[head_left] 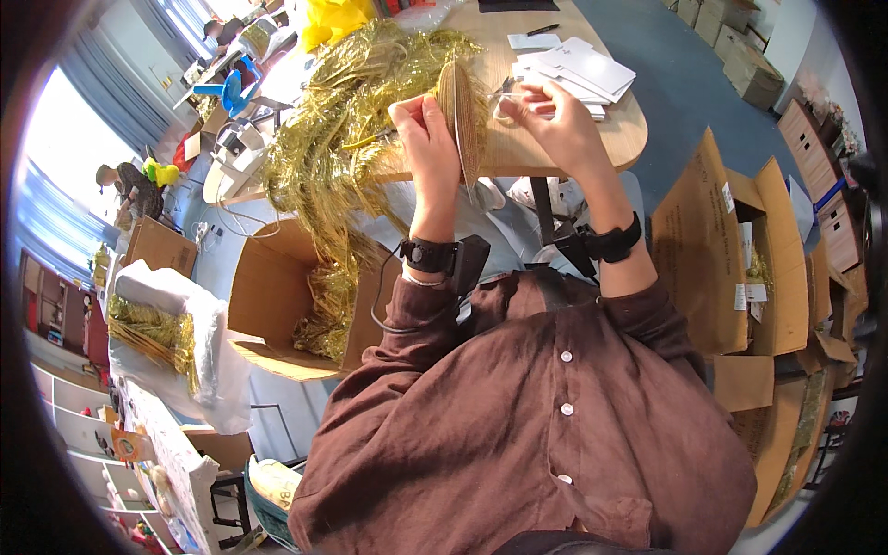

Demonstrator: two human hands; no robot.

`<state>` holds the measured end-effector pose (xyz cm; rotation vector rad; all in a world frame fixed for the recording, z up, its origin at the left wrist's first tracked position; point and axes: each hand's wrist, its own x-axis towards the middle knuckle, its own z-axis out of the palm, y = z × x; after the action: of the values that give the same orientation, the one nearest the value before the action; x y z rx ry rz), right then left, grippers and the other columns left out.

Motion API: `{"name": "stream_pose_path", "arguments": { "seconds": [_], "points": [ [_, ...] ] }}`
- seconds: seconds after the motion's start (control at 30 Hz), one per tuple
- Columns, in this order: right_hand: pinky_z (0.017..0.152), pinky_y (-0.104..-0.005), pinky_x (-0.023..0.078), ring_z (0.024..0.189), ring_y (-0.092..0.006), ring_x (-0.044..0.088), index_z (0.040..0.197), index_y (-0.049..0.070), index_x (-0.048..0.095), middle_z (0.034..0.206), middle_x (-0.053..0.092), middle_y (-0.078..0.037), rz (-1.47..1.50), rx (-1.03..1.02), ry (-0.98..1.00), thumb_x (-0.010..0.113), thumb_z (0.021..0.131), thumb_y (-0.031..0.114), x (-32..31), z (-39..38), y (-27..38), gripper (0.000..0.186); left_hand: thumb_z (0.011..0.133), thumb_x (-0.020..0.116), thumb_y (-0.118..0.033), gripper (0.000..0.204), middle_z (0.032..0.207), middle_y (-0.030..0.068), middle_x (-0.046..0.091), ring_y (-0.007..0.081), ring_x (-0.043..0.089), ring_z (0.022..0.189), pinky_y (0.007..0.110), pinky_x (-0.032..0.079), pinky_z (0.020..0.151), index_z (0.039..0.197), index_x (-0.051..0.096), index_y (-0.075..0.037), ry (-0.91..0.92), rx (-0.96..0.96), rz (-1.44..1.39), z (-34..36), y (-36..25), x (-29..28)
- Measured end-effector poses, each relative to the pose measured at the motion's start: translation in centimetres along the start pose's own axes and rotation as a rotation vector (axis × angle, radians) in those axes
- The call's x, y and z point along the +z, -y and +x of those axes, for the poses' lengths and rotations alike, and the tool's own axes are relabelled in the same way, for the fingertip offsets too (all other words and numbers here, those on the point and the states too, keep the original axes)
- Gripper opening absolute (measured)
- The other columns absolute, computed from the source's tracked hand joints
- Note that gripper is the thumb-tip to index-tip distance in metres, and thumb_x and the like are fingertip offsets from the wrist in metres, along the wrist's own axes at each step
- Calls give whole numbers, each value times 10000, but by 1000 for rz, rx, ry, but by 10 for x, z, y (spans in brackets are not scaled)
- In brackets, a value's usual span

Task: The person wraps a bundle of gold tinsel around a white cardboard header card, folds the edges, and secures the bundle with a twist tie. The person then uses scissors to trim the excess tie.

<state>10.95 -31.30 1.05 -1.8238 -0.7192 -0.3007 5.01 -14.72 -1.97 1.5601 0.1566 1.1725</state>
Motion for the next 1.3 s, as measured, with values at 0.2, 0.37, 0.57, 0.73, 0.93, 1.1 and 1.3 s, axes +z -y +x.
{"name": "stream_pose_path", "arguments": {
  "seconds": [0.2,0.37,0.57,0.73,0.93,1.1,1.3],
  "points": [
    [830,-240,556,895,-130,686,1077,-15,697,978,727,-92,514,39,29,736,871,56,10,-3,-6,221,1058,479,-188,173,916,39,524,98,477,812,267,434,748,1073,468,-16,13,-56,-52,0,3,-3],
    [754,-267,558,840,-142,696,971,44,752,908,733,-53,519,-298,-164,717,855,11,29,-9,5,125,1064,483,-231,178,898,-1,506,68,448,804,245,415,720,1057,468,-53,35,-34,-85,-3,5,-1],
    [695,-327,557,804,-242,686,979,72,719,891,698,-86,8,-490,-315,730,816,42,30,-16,9,166,1061,484,-175,155,905,14,481,81,432,788,256,413,728,1044,471,-21,33,-80,-120,-2,7,-1],
    [689,-347,551,808,-223,652,971,93,720,844,659,-44,-272,-595,-309,725,800,77,25,-18,5,171,1059,487,-180,159,913,16,484,84,435,805,255,412,740,1039,473,-23,39,-53,-109,-4,7,1],
    [687,-339,548,827,-229,634,970,98,717,841,621,-44,-285,-578,-321,706,800,62,27,-18,1,174,1058,488,-175,152,912,14,479,85,434,806,257,414,748,1036,474,-25,52,-28,-94,-7,2,4],
    [684,-343,548,825,-235,634,963,94,713,849,616,-49,-284,-572,-315,702,797,51,28,-18,-1,172,1057,489,-173,152,912,16,486,86,437,798,257,412,743,1036,478,-23,56,-28,-100,-8,2,5],
    [677,-348,548,817,-243,631,974,84,718,849,606,-55,-238,-595,-313,700,788,31,26,-17,-2,195,1059,495,-235,184,912,14,499,83,443,819,253,412,743,1048,495,-51,51,-35,-97,-6,5,5]
  ]
}}
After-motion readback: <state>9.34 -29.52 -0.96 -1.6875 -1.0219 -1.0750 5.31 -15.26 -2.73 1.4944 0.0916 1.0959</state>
